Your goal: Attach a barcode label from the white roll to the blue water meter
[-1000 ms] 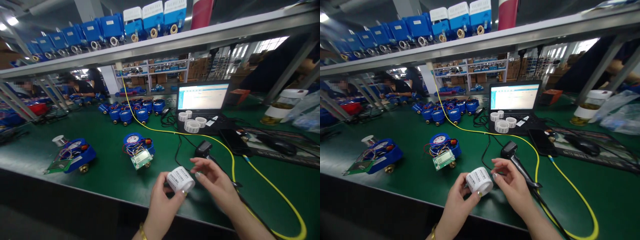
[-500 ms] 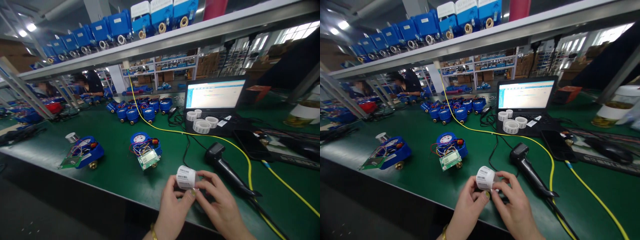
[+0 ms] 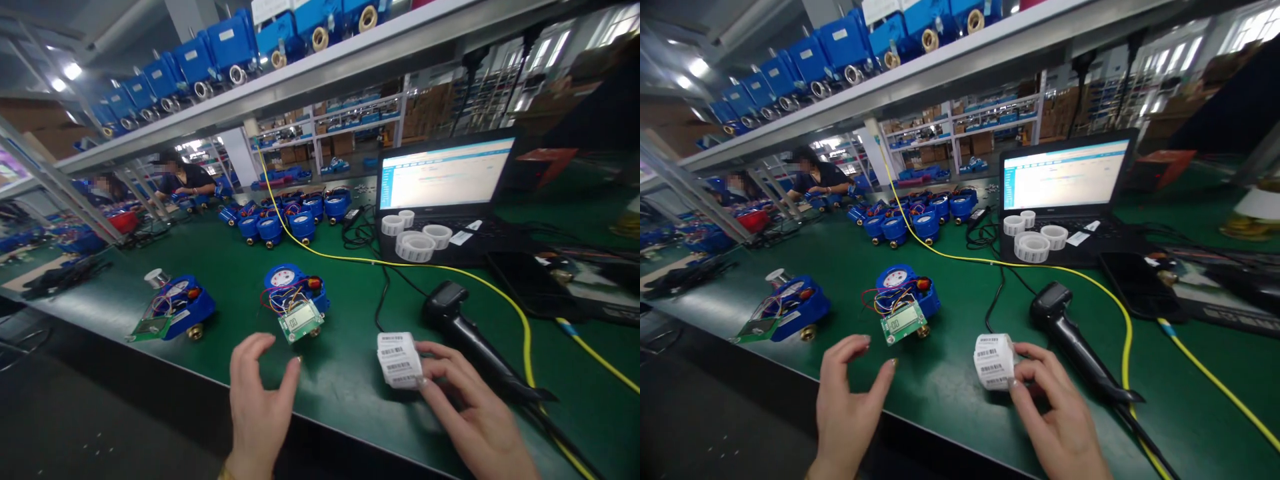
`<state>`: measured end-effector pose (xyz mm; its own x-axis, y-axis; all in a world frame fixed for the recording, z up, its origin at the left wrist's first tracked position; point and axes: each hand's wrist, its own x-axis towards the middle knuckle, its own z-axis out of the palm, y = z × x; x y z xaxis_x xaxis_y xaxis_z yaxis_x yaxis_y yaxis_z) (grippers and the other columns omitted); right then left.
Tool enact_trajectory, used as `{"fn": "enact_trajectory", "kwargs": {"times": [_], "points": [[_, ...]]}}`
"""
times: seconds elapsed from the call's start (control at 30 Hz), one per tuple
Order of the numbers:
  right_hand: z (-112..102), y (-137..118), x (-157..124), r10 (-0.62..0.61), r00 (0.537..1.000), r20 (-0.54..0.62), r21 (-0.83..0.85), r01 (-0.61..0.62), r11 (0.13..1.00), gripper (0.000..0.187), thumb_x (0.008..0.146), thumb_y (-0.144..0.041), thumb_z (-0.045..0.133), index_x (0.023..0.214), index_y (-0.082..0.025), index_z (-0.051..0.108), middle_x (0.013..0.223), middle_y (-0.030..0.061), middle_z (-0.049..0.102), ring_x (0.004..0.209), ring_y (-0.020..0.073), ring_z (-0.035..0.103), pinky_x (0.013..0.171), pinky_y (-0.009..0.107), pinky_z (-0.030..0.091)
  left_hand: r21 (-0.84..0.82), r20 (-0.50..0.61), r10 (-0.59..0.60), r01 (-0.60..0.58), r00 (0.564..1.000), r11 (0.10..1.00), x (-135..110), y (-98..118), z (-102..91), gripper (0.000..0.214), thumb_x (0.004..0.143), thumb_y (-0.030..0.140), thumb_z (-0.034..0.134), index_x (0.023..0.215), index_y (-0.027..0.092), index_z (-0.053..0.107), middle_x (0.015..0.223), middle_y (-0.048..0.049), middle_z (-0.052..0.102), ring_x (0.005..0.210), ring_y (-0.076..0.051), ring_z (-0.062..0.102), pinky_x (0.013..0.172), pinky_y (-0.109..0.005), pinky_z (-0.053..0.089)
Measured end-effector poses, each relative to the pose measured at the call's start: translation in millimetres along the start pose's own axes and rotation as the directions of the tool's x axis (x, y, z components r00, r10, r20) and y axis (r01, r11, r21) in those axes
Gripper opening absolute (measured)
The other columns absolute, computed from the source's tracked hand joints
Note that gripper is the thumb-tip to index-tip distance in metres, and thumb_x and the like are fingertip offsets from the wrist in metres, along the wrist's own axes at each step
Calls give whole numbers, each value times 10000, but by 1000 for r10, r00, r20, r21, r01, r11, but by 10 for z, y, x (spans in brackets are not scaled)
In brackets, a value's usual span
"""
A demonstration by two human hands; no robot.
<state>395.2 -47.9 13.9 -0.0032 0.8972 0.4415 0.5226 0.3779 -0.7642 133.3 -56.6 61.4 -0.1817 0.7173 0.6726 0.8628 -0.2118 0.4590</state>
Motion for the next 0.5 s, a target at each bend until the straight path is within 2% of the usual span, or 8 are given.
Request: {"fn": "enact_trajectory", "kwargs": {"times": [0.07,0.13,0.37,0.5], "points": [[6,-15,11,-23,1000,1,-4,23,1000,202,871,-356,487,780,-213,597,1078,83,555,954,190,581,645,208,493,63,79,104,-110,991,992,144,-82,-38,416,805,348,620,1160,206,455,1113,-80,528,1044,-240,507,917,-403,438],[11,-24,16,-34,999,1,-11,34,999,200,877,-347,479,787,-211,595,1075,88,549,943,185,583,641,206,492,83,156,158,-172,975,982,243,-123,-41,430,826,347,596,1198,202,436,1130,-82,541,1063,-232,513,930,-391,447],[11,-8,-10,-26,1000,11,-28,26,999,184,894,-329,455,824,-216,583,1110,85,528,949,172,578,663,202,493,136,194,282,-311,939,941,392,-189,-37,393,853,329,556,1199,185,440,1117,-97,575,1064,-228,544,920,-379,482],[3,1,5,-69,998,10,-49,69,996,205,887,-332,454,783,-208,581,1072,87,550,928,172,593,649,196,503,105,223,354,-384,908,917,474,-214,-71,355,860,295,542,1190,204,451,1115,-89,583,1070,-224,550,920,-372,479]]}}
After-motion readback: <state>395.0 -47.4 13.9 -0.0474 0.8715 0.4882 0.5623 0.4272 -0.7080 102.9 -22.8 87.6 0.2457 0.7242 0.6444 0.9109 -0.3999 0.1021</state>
